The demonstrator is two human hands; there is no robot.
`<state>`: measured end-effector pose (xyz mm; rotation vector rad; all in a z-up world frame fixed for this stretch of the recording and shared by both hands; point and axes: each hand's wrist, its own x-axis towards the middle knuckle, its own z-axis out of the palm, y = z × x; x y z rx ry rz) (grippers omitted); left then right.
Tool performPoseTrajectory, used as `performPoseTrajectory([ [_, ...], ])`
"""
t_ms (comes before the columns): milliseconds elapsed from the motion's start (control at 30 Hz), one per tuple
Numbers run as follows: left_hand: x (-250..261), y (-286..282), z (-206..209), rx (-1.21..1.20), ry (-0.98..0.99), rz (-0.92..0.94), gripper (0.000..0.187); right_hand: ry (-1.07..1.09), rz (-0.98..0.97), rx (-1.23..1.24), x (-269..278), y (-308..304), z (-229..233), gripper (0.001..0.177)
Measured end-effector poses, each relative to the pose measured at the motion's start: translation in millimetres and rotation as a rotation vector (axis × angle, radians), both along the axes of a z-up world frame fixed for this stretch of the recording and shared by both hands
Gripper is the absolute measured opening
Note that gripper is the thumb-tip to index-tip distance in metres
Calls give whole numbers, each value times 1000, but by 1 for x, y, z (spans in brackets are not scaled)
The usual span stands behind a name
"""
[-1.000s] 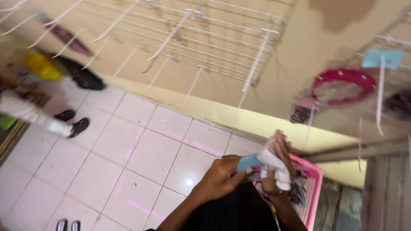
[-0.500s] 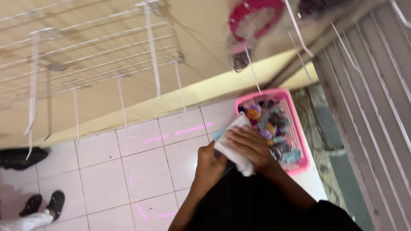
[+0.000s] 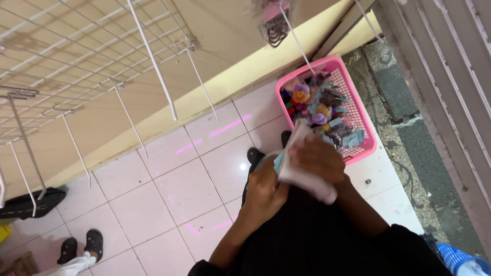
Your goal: The person cleans packaged hair accessories by wiping them with a cloth.
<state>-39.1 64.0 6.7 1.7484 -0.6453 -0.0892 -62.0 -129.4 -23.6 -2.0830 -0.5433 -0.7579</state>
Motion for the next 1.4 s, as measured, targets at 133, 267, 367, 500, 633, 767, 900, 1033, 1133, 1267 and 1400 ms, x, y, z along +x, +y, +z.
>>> performPoseTrajectory([
  [133,5,-1,-4,42,871,9,46,-130,189,-140,-3,17,13,24],
  [267,4,2,11,-78,-100,55,30,-129,197,-141,15,-4,22,23],
  [367,5,-2,5,39,114,123,39,-120,148,-98,22,2,29,22],
  [500,6,-3,-2,-70,83,123,48,-211,398,-269,22,3,44,21],
  [633,2,-9,4,-38,94,191,41,-157,242,-179,37,-15,49,20],
  [767,13,-11,7,-118,-34,140,52,-172,295,-312,26,-12,63,17],
  [900,2,-16,3,-120,-34,216,43,-49,52,-217,31,-19,62,42],
  [1033,0,-17,-10,-123,19,240,37,-89,93,-174,23,-4,57,18],
  [1133,1,-14,-5,-140,-13,229,48,-135,131,-252,27,-3,55,19],
  [1267,10,-22,7,-86,71,288,46,-100,135,-123,36,-5,56,32],
  [1400,19,-12,11,-61,-203,216,51,-193,322,-177,41,-2,53,15],
])
